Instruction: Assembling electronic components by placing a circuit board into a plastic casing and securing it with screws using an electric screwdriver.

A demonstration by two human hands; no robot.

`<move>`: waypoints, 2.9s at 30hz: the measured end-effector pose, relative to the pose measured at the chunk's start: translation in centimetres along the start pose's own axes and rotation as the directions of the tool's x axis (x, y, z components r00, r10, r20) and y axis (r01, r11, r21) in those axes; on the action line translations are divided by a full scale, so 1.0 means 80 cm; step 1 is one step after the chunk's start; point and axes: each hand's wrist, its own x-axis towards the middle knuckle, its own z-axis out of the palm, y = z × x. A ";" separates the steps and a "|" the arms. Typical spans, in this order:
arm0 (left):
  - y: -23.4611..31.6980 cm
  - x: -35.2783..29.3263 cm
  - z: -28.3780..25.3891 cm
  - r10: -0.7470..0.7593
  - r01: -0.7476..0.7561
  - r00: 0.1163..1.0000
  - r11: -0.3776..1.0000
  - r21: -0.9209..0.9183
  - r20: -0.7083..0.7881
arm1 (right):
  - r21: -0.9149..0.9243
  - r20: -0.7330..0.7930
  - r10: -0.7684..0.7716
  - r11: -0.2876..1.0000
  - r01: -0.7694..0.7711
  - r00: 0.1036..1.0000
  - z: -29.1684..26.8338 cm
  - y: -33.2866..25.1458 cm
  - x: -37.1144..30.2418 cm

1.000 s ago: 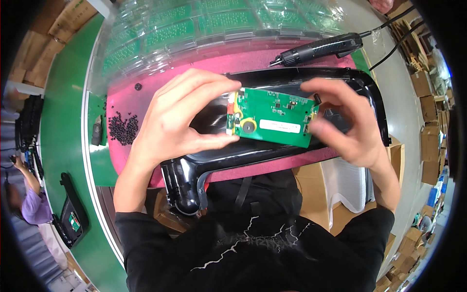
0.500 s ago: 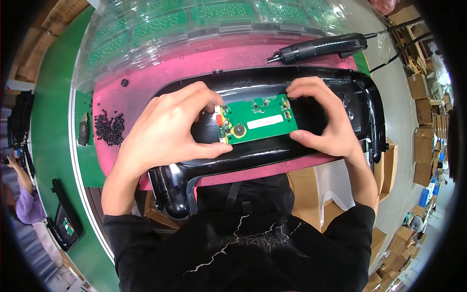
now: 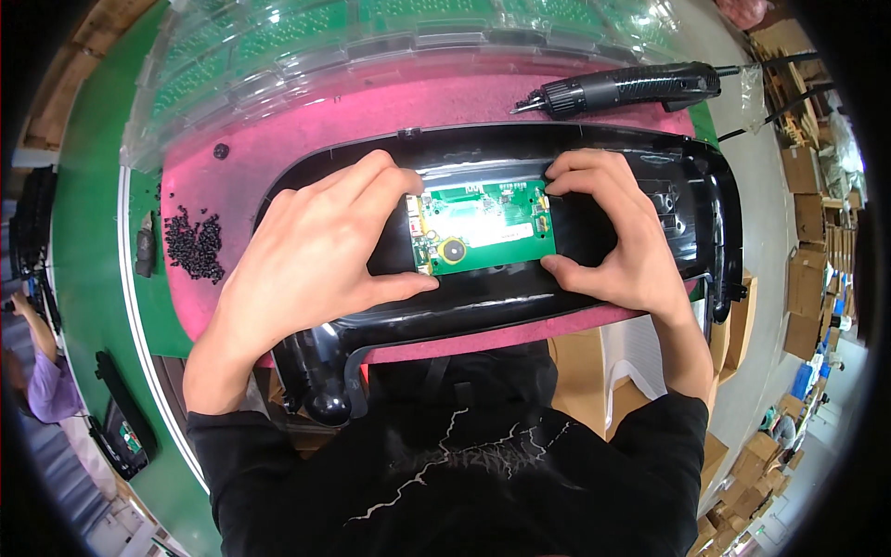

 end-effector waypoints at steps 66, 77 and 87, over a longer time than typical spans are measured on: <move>-0.136 -0.039 -0.060 -0.502 0.550 0.834 0.796 0.254 -0.231 | 0.788 -0.409 0.319 0.596 0.155 0.855 -0.025 0.025 0.139; -0.058 0.024 -0.043 0.102 -0.341 0.862 0.841 -0.420 -0.496 | 0.913 -0.393 0.113 -0.071 0.402 0.912 -0.020 -0.049 0.129; -0.051 0.038 -0.017 0.003 -0.201 0.977 0.336 -0.920 -0.212 | 0.904 -0.389 0.093 -0.151 0.399 0.917 -0.009 -0.050 0.115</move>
